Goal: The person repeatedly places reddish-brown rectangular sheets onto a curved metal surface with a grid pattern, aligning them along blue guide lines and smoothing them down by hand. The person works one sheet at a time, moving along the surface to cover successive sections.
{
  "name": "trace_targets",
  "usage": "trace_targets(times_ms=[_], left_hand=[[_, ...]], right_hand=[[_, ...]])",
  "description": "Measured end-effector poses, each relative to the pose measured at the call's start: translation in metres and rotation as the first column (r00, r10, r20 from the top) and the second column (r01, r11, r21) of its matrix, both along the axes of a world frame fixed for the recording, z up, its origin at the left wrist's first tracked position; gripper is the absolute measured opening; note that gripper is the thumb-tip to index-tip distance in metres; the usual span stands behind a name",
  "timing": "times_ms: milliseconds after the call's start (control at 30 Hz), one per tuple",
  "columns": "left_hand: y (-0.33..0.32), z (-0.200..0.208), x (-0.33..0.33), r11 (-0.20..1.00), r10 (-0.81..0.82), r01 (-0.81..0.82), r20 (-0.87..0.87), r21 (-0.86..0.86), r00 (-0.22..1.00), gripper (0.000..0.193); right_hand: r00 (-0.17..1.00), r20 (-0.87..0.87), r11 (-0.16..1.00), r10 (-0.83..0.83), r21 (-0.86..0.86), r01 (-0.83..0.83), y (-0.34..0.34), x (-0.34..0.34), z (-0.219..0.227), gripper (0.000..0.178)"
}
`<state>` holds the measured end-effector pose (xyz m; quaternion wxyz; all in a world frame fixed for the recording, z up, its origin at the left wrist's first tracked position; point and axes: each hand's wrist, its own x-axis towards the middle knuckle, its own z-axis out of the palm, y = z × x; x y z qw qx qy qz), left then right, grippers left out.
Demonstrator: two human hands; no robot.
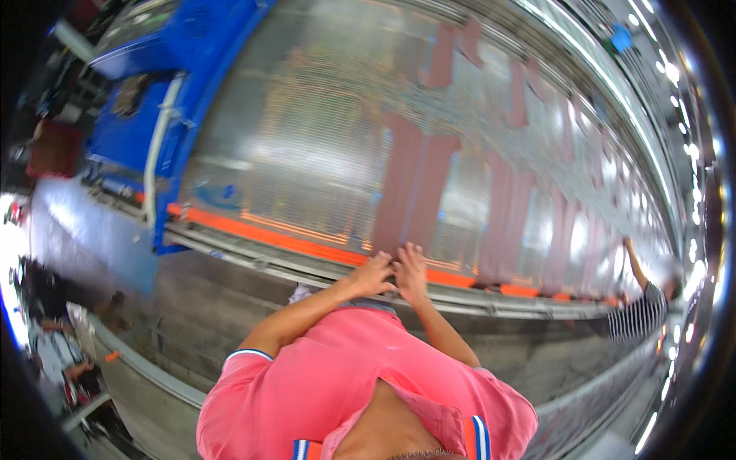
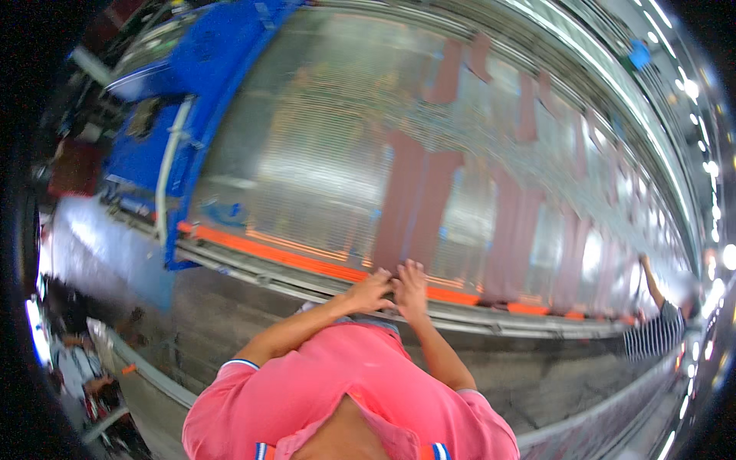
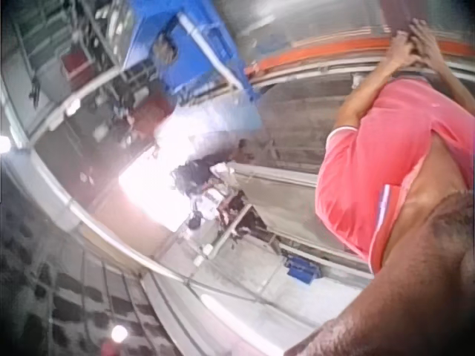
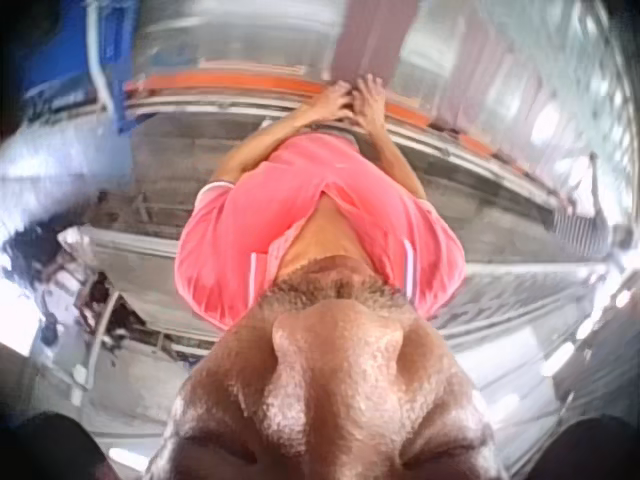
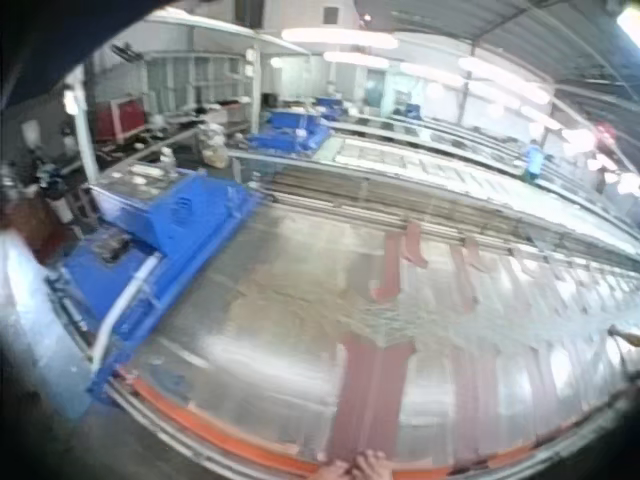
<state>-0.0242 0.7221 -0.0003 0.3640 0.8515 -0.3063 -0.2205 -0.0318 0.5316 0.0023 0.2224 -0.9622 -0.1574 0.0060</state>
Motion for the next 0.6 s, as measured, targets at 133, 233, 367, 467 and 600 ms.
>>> trace_targets(times_ms=[133, 233, 367, 467, 600], left_hand=[[0.061, 0.016, -0.023, 0.998, 0.025, -0.04, -0.266, -0.051, 0.964, 0.058], [0.135, 0.034, -0.043, 0.977, 0.156, -0.188, -0.27, -0.097, 0.95, 0.063], [0.261, 0.032, -0.096, 0.871, 0.4, -0.41, -0.092, -0.271, 0.912, 0.061], [0.347, 0.046, -0.131, 0.777, 0.488, -0.566, -0.304, -0.276, 0.818, 0.06], [0.461, 0.097, -0.18, 0.599, 0.623, -0.785, -0.524, -0.158, 0.581, 0.053]], right_hand=[[0.985, -0.073, 0.983, -0.156, 0.089, 0.162, 0.016, 0.005, -0.003, 0.04], [0.943, -0.047, 0.94, -0.33, -0.112, 0.323, 0.03, 0.008, -0.011, 0.038], [0.754, -0.309, 0.815, -0.579, -0.245, 0.525, 0.11, 0.024, 0.035, 0.037], [0.712, -0.104, 0.719, -0.694, -0.157, 0.678, 0.163, 0.011, 0.014, 0.039], [0.912, 0.211, 0.934, -0.353, 0.016, 0.357, 0.314, -0.015, 0.003, 0.039]])
